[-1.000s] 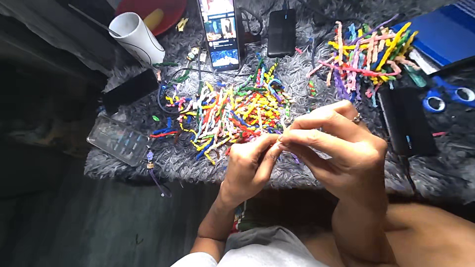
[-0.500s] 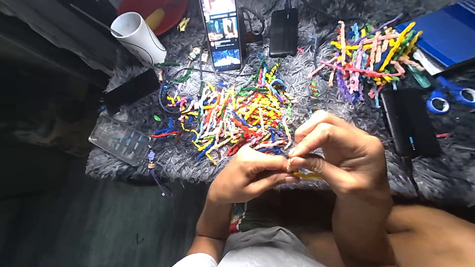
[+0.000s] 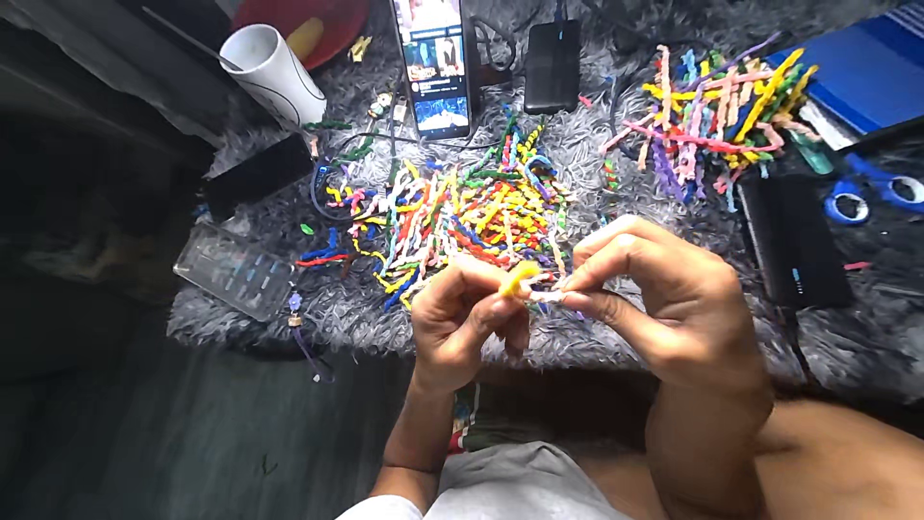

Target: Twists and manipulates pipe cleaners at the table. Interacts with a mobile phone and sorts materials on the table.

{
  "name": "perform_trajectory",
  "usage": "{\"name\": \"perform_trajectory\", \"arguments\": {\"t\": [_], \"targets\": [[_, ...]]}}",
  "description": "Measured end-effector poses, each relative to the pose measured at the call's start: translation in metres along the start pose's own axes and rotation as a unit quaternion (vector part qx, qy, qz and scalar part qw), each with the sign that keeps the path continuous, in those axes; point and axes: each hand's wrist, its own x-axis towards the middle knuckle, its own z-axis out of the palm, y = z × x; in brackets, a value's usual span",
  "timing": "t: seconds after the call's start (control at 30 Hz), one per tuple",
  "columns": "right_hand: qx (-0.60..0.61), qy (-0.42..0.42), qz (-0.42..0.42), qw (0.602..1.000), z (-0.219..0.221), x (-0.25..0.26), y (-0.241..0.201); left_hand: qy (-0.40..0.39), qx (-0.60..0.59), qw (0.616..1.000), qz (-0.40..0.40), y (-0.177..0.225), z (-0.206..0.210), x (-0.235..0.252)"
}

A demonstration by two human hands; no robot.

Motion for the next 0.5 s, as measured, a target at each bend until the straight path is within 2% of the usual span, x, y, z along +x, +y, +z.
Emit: {"name": "perform_trajectory", "arguments": {"t": [0.1, 0.17, 0.27, 0.4, 0.5], "targets": [[0.042, -0.009, 0.022, 0.999, 0.000, 0.001, 0.004, -0.124, -0.055, 0.991, -0.016, -0.001, -0.008, -0.003], [0.058, -0.013, 0.019, 0.998, -0.002, 0.002, 0.004, -0.176, -0.015, 0.984, -0.038, -0.001, -0.012, -0.002], [0.021, -0.011, -0.014, 1.000, -0.003, 0.001, 0.001, -0.177, 0.103, 0.976, -0.076, 0.005, -0.014, 0.004], [-0.130, -0.043, -0.062, 0.989, -0.003, -0.003, -0.007, -0.162, 0.293, 0.936, -0.107, 0.008, -0.017, 0.006], [-0.154, -0.049, -0.064, 0.985, 0.000, -0.005, -0.009, -0.138, 0.274, 0.939, -0.156, 0.008, -0.017, 0.006]]}}
